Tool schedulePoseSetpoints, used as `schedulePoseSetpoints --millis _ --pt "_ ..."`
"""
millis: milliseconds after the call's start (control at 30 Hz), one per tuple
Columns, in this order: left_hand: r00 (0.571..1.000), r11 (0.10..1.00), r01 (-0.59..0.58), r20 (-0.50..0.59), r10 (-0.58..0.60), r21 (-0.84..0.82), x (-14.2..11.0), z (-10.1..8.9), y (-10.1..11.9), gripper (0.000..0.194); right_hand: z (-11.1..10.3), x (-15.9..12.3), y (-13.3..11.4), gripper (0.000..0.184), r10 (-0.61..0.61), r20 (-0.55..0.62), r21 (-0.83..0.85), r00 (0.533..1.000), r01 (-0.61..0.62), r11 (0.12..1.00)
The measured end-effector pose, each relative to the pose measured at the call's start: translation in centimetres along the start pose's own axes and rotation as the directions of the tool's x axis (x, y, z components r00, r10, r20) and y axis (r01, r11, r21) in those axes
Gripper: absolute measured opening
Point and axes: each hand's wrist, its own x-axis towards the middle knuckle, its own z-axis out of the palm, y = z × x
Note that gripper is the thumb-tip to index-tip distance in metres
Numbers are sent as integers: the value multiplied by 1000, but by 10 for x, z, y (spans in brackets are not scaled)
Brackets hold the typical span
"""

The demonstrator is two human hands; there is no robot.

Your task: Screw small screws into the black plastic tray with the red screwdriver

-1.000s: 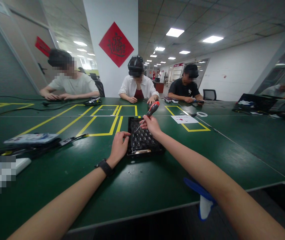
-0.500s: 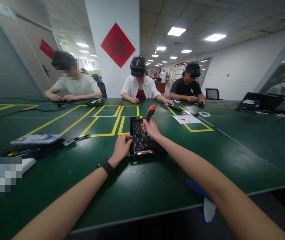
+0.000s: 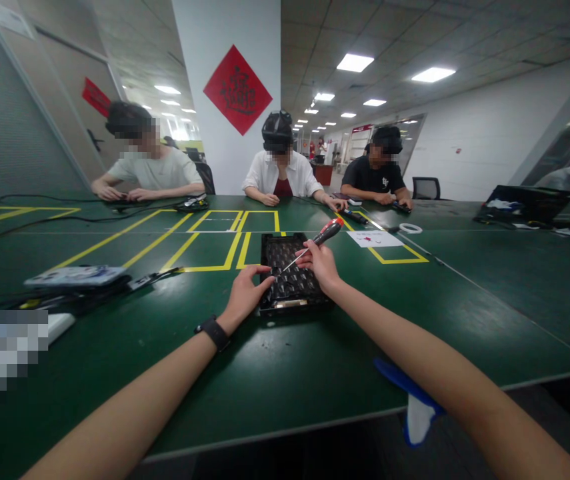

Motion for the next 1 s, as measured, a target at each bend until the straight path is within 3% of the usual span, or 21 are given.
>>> schedulePoseSetpoints --millis 233,433,600,1000 --pt "993 995 -47 100 56 -86 -3 -2 21 30 -13 -20 1 22 -31 -6 73 999 32 997" --pt "986 996 -87 142 88 -11 -6 5 20 27 -15 -32 8 28 -107 0 90 994 107 990" --pt "982 996 -58 175 70 -72 -7 5 20 24 -13 -38 7 31 -158 41 87 987 154 984" --pt "980 990 -137 142 140 -30 -9 3 24 20 -15 -42 9 29 -238 117 90 964 229 969"
